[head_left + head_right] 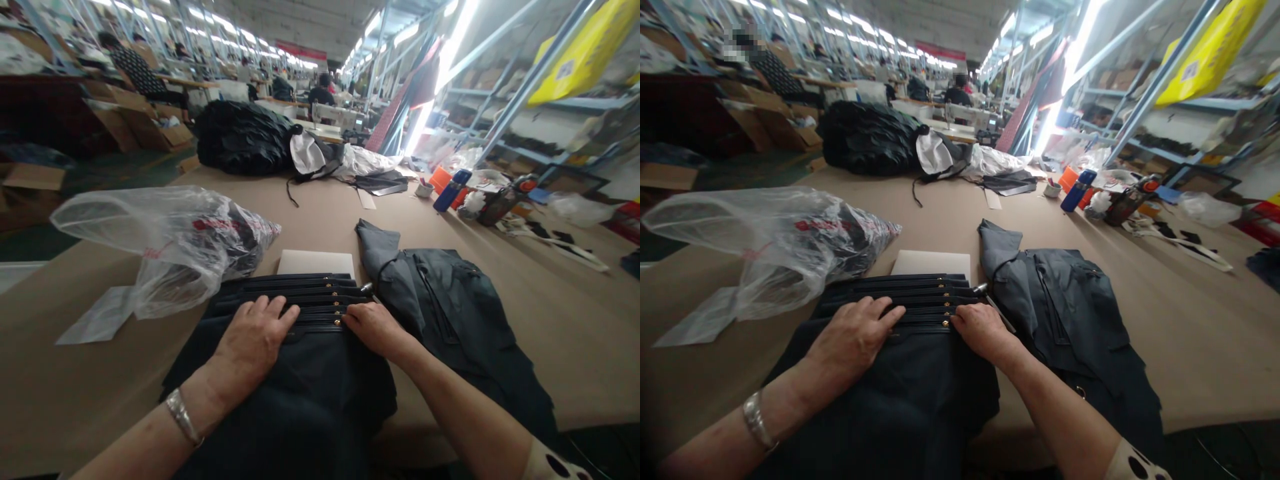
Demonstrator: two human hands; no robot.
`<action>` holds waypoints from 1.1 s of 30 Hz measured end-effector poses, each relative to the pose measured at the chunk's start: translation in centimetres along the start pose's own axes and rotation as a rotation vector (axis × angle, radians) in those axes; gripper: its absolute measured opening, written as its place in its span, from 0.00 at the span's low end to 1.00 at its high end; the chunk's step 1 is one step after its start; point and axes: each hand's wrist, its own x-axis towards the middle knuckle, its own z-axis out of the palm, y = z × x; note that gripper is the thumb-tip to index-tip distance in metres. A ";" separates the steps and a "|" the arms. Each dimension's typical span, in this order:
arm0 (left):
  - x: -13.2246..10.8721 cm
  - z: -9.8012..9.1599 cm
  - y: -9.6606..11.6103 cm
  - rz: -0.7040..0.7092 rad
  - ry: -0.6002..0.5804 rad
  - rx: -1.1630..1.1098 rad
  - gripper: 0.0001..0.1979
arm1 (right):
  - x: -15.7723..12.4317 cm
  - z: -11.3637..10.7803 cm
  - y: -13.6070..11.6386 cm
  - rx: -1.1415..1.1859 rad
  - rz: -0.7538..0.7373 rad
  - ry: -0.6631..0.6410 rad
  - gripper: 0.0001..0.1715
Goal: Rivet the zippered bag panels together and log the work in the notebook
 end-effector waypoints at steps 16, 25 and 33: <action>-2.9 0.9 -0.3 0.022 0.214 -0.262 0.14 | 0.3 5.2 -6.5 -0.028 -0.475 0.371 0.09; -3.4 -0.6 -15.7 -0.476 0.482 -0.323 0.12 | 0.5 6.7 -5.9 0.070 -0.484 0.489 0.11; 6.3 -1.2 -17.9 -0.394 0.343 -0.322 0.10 | 1.9 7.4 -6.5 0.068 -0.537 0.758 0.12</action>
